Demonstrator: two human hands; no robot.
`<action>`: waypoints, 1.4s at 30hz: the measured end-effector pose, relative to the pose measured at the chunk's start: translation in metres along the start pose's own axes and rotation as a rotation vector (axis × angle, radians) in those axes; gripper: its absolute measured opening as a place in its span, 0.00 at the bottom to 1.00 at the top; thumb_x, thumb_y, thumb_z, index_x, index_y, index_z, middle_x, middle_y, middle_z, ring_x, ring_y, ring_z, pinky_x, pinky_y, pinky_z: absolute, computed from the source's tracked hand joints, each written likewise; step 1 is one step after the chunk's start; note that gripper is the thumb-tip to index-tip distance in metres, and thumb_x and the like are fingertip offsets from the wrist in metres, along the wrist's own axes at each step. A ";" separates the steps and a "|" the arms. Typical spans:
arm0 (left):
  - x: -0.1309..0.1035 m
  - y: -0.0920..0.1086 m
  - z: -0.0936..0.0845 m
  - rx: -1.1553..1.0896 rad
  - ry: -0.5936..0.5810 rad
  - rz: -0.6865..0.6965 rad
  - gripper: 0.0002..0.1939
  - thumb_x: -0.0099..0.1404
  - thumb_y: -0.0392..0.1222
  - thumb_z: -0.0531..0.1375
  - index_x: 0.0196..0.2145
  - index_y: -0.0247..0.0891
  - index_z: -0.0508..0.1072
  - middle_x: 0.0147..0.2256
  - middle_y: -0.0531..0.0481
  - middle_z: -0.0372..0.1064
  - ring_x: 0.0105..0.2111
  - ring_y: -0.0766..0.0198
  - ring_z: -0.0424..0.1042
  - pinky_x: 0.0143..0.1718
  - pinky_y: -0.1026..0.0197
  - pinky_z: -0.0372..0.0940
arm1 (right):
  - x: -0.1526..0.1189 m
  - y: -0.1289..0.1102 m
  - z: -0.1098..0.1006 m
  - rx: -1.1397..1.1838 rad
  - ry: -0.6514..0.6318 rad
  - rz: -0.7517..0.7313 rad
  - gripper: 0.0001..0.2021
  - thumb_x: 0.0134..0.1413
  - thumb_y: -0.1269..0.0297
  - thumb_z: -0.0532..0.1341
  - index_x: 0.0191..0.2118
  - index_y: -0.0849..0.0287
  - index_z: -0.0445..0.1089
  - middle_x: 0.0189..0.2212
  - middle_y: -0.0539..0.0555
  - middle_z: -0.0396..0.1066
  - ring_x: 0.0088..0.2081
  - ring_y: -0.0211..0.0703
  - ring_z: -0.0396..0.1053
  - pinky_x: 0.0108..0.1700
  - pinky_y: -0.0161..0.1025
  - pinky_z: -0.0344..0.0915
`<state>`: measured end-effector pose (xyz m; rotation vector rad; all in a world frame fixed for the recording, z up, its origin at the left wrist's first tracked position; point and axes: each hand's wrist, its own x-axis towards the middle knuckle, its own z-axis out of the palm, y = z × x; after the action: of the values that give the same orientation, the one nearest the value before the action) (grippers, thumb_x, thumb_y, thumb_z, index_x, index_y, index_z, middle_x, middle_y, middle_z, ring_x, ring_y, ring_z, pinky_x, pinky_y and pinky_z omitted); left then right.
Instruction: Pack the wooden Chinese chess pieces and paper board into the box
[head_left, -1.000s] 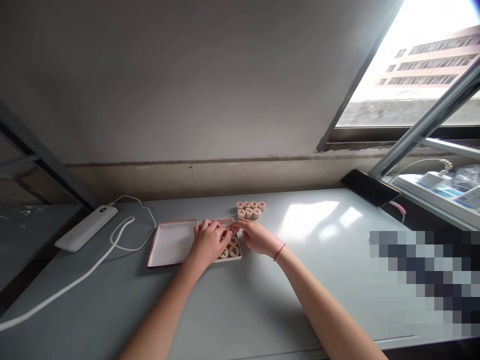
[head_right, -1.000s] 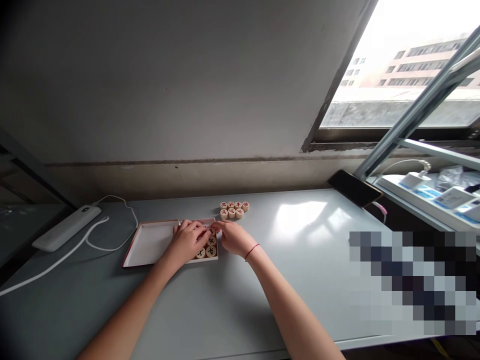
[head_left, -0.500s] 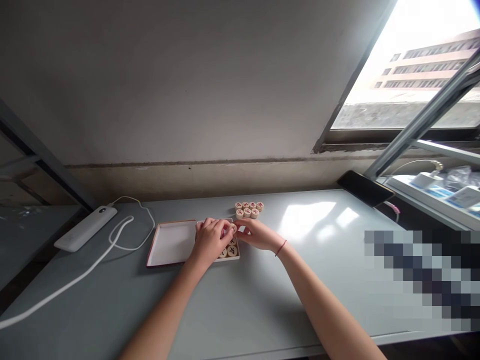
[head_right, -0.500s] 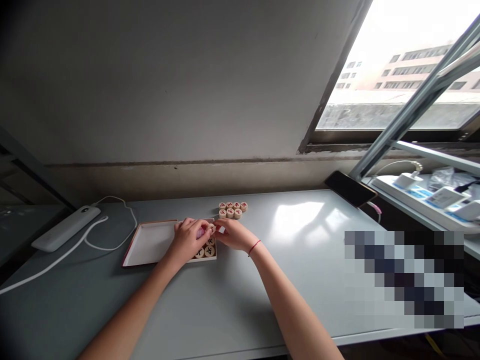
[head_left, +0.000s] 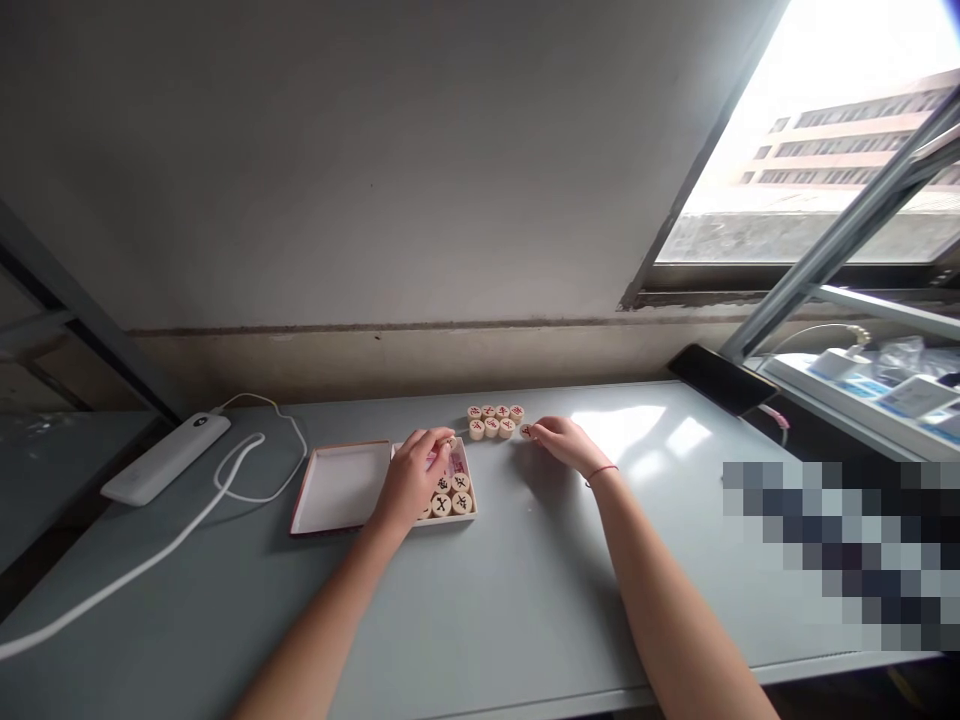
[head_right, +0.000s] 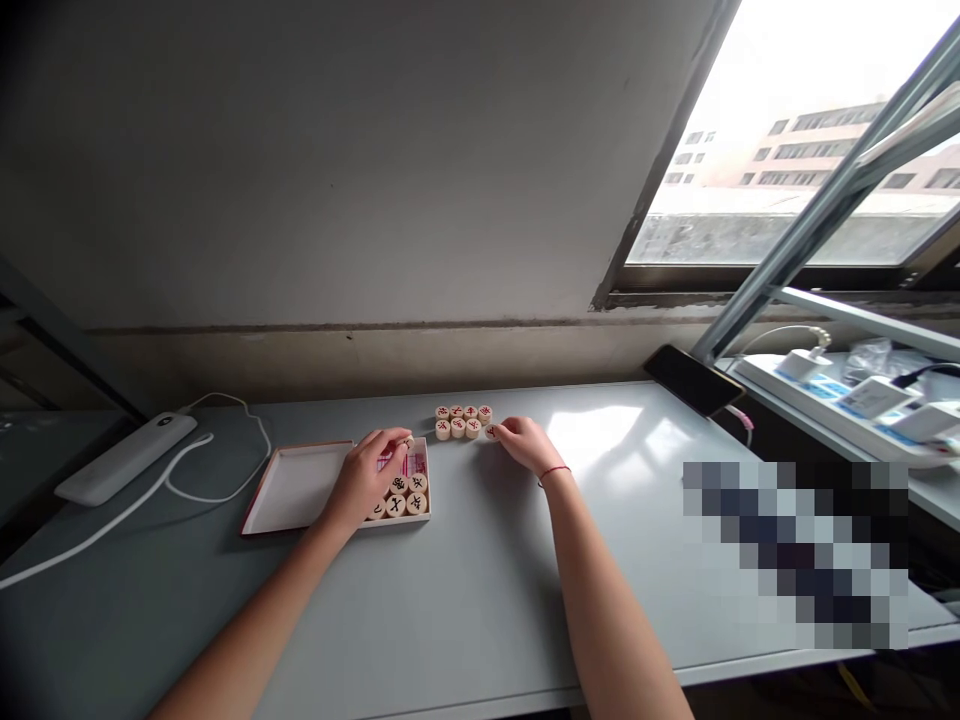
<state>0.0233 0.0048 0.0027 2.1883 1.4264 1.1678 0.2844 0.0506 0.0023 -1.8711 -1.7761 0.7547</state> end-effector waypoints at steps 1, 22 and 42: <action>0.000 -0.001 0.001 -0.013 0.001 -0.001 0.09 0.67 0.38 0.52 0.42 0.43 0.70 0.40 0.51 0.71 0.39 0.64 0.72 0.43 0.61 0.67 | 0.000 0.001 0.001 -0.020 0.006 0.008 0.14 0.48 0.56 0.54 0.21 0.59 0.66 0.18 0.50 0.64 0.23 0.37 0.59 0.25 0.33 0.52; -0.004 0.005 0.004 -0.019 -0.065 0.018 0.12 0.65 0.42 0.58 0.47 0.46 0.68 0.44 0.50 0.68 0.43 0.61 0.70 0.46 0.59 0.66 | -0.026 -0.065 0.030 0.476 -0.298 -0.350 0.18 0.53 0.49 0.56 0.31 0.61 0.70 0.21 0.47 0.59 0.23 0.33 0.54 0.24 0.31 0.52; -0.001 0.001 -0.002 0.105 -0.049 -0.045 0.10 0.66 0.38 0.51 0.42 0.42 0.70 0.43 0.49 0.70 0.44 0.61 0.71 0.46 0.59 0.65 | 0.002 -0.001 0.008 -0.049 0.129 0.071 0.16 0.50 0.52 0.52 0.20 0.58 0.62 0.18 0.50 0.62 0.24 0.38 0.58 0.25 0.34 0.52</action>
<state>0.0219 0.0031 0.0037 2.2256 1.5399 1.0395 0.2785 0.0526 -0.0037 -1.9775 -1.6703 0.6059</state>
